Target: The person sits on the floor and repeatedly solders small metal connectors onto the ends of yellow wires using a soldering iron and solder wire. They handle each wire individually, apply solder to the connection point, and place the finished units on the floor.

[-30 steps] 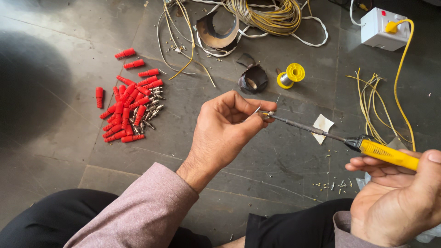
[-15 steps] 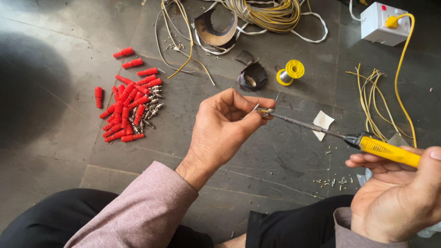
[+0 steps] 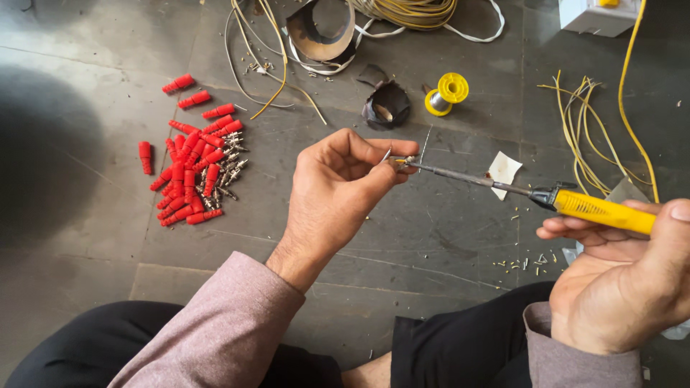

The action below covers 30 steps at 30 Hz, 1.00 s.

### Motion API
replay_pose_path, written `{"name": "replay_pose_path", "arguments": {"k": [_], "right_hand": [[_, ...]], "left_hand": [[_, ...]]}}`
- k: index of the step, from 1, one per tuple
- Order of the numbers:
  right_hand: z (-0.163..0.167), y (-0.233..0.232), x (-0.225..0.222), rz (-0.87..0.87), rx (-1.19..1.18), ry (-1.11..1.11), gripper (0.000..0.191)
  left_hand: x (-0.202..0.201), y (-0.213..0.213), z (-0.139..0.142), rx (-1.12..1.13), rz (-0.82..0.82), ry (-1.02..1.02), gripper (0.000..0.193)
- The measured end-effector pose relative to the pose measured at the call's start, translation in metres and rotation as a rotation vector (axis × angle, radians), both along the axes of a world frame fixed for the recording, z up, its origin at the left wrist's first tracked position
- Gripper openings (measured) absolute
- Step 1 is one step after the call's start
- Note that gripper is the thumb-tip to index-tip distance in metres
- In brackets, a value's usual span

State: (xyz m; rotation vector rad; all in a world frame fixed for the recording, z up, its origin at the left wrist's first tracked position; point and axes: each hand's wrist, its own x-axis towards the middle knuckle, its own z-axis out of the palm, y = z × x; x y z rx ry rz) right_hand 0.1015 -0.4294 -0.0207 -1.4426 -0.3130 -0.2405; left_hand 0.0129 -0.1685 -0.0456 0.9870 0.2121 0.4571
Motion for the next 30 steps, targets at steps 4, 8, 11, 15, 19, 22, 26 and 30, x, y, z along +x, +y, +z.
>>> {"name": "replay_pose_path", "arguments": {"k": [4, 8, 11, 15, 19, 22, 26, 30], "right_hand": [[0.0000, 0.0003, -0.0006, 0.000, -0.004, 0.001, 0.029], [0.0009, 0.0003, -0.0009, 0.000, -0.009, 0.005, 0.030], [0.0013, 0.0006, -0.0013, -0.009, -0.023, 0.003, 0.030], [0.0012, 0.0010, -0.0014, -0.010, -0.039, -0.002, 0.030], [0.0012, 0.0006, -0.0014, -0.008, -0.038, -0.006, 0.030], [0.0009, 0.0001, -0.0015, -0.001, -0.040, -0.009, 0.030], [0.0005, -0.0002, -0.0020, -0.006, -0.056, -0.021, 0.030], [0.0017, 0.0009, -0.0022, -0.007, -0.056, -0.019, 0.030]], "left_hand": [[-0.0006, -0.0003, -0.0004, -0.007, -0.004, 0.002, 0.012], [-0.0007, -0.0004, 0.0001, -0.006, -0.003, 0.000, 0.011], [-0.0005, -0.0002, 0.0004, 0.004, -0.001, 0.010, 0.011], [-0.0002, 0.0004, 0.0006, 0.010, -0.004, 0.010, 0.011], [-0.0005, 0.0002, 0.0007, 0.012, -0.003, 0.019, 0.011], [-0.0008, 0.0003, 0.0009, 0.013, -0.005, 0.018, 0.010], [-0.0008, -0.0001, 0.0014, 0.008, -0.003, 0.017, 0.010], [-0.0010, -0.0001, 0.0022, 0.003, -0.005, 0.015, 0.010]]}}
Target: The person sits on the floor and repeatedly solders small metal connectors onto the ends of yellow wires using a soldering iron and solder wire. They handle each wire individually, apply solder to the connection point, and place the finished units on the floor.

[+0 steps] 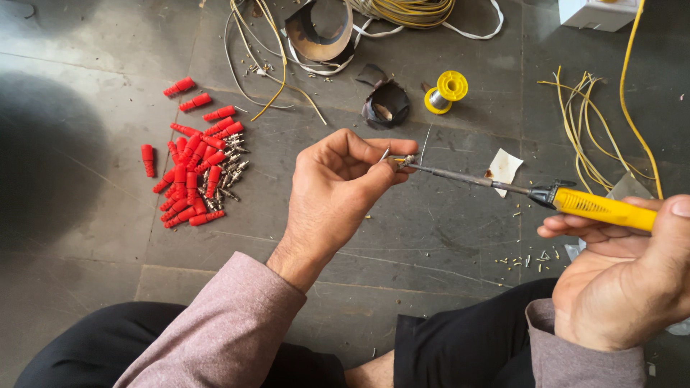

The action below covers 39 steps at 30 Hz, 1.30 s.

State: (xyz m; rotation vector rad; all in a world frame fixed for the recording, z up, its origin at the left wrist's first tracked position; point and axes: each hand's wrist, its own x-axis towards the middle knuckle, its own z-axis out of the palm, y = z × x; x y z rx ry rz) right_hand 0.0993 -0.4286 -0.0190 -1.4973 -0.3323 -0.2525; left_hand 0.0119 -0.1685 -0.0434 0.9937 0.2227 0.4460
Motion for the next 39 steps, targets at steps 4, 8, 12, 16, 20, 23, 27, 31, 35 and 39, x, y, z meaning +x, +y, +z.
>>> {"name": "replay_pose_path", "arguments": {"k": [4, 8, 12, 16, 20, 23, 27, 31, 35, 39], "right_hand": [[0.000, 0.000, 0.000, 0.000, 0.019, 0.020, 0.030], [-0.008, -0.012, 0.003, 0.011, 0.029, 0.038, 0.031], [-0.027, -0.038, 0.016, 0.060, 0.128, 0.046, 0.039], [-0.056, -0.067, 0.038, 0.104, 0.196, -0.019, 0.047], [-0.073, -0.085, 0.059, -0.014, 0.268, 0.057, 0.049], [-0.073, -0.090, 0.072, -0.079, 0.294, 0.129, 0.050], [-0.066, -0.085, 0.084, -0.114, 0.314, 0.194, 0.052], [-0.060, -0.078, 0.085, -0.132, 0.326, 0.240, 0.053], [-0.056, -0.072, 0.081, -0.130, 0.318, 0.273, 0.055], [-0.054, -0.066, 0.079, -0.131, 0.319, 0.304, 0.055]], "left_hand": [[0.000, 0.000, 0.001, 0.005, 0.000, 0.012, 0.011], [0.000, 0.000, 0.001, -0.006, -0.004, 0.003, 0.011], [-0.001, 0.001, 0.000, -0.035, -0.013, -0.001, 0.010], [-0.001, 0.000, 0.001, -0.067, -0.012, -0.010, 0.009], [-0.001, -0.001, 0.006, -0.125, -0.028, -0.052, 0.010], [-0.006, 0.000, 0.013, -0.178, -0.079, -0.135, 0.010], [-0.014, -0.001, 0.023, -0.213, -0.164, -0.232, 0.012], [-0.019, -0.006, 0.029, -0.195, -0.213, -0.287, 0.015], [-0.023, -0.006, 0.031, -0.234, -0.255, -0.286, 0.015], [-0.025, -0.005, 0.034, -0.236, -0.280, -0.290, 0.015]]}}
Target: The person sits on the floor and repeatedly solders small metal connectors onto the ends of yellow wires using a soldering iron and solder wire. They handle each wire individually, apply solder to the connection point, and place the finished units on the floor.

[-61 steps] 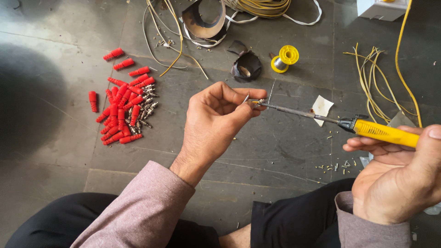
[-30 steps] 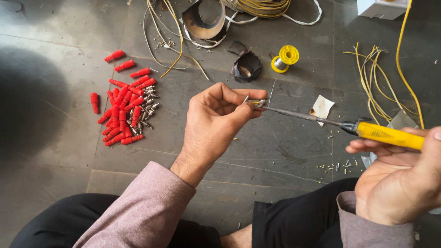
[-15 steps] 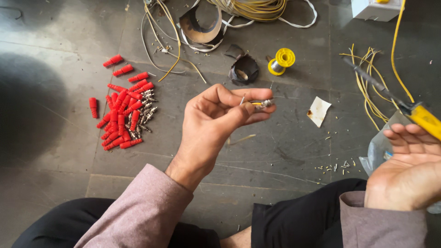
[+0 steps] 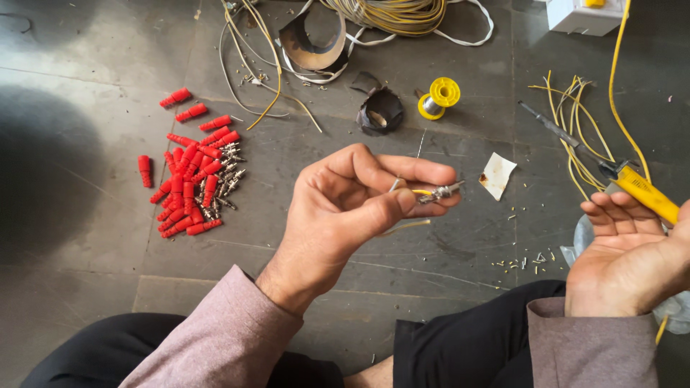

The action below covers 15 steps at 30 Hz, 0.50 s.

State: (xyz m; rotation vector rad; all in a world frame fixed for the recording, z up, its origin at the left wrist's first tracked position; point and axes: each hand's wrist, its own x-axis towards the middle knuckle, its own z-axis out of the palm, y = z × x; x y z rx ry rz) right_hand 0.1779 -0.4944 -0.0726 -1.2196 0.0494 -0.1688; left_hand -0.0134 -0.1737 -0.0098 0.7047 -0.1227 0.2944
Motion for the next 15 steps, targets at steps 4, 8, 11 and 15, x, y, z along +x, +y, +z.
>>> {"name": "replay_pose_path", "arguments": {"k": [4, 8, 11, 15], "right_hand": [[0.0006, 0.0049, -0.0028, -0.013, -0.040, -0.021, 0.055], [0.0006, 0.0055, -0.0028, 0.017, 0.015, 0.003, 0.053], [-0.0003, 0.0045, 0.0000, 0.021, 0.050, 0.035, 0.053], [-0.0036, 0.0039, 0.0036, 0.050, 0.062, 0.048, 0.053]], "left_hand": [[-0.0004, -0.0005, 0.0019, -0.019, -0.019, -0.026, 0.016], [-0.0015, -0.0007, 0.0024, -0.027, -0.023, -0.001, 0.015], [-0.0010, -0.0001, 0.0022, -0.057, -0.022, 0.027, 0.014], [-0.0002, 0.0004, 0.0013, -0.077, -0.015, 0.040, 0.012]]}}
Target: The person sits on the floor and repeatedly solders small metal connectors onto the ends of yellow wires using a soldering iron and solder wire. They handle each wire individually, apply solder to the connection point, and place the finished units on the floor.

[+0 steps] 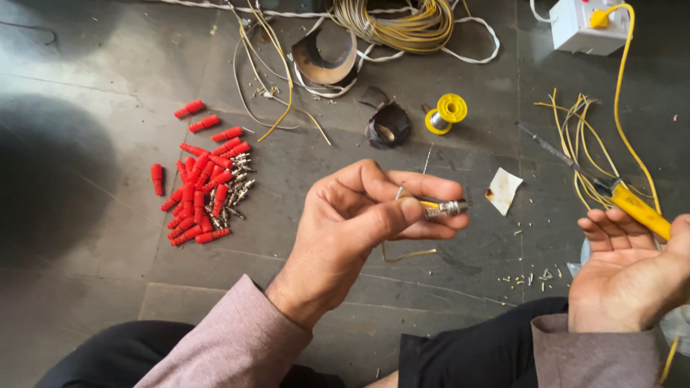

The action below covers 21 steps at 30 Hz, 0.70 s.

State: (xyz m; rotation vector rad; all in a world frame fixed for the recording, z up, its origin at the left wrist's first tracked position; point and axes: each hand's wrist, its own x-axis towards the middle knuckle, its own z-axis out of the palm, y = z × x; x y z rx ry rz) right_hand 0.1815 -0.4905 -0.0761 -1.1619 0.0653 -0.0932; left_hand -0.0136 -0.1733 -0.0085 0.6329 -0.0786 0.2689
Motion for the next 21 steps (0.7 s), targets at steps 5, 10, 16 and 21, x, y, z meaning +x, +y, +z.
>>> {"name": "replay_pose_path", "arguments": {"k": [5, 10, 16, 21], "right_hand": [[-0.002, 0.002, -0.002, 0.008, -0.024, -0.019, 0.051], [-0.001, 0.005, -0.003, -0.001, -0.037, -0.027, 0.050], [-0.011, -0.005, 0.003, 0.034, -0.017, -0.018, 0.049], [-0.030, -0.022, 0.014, 0.054, -0.021, -0.015, 0.052]], "left_hand": [[-0.001, -0.001, 0.000, -0.031, -0.017, -0.008, 0.013], [-0.003, -0.001, 0.004, -0.055, -0.049, -0.025, 0.012], [-0.008, -0.005, 0.005, -0.094, -0.101, -0.075, 0.015], [-0.008, -0.007, 0.004, -0.157, -0.150, -0.129, 0.016]]}}
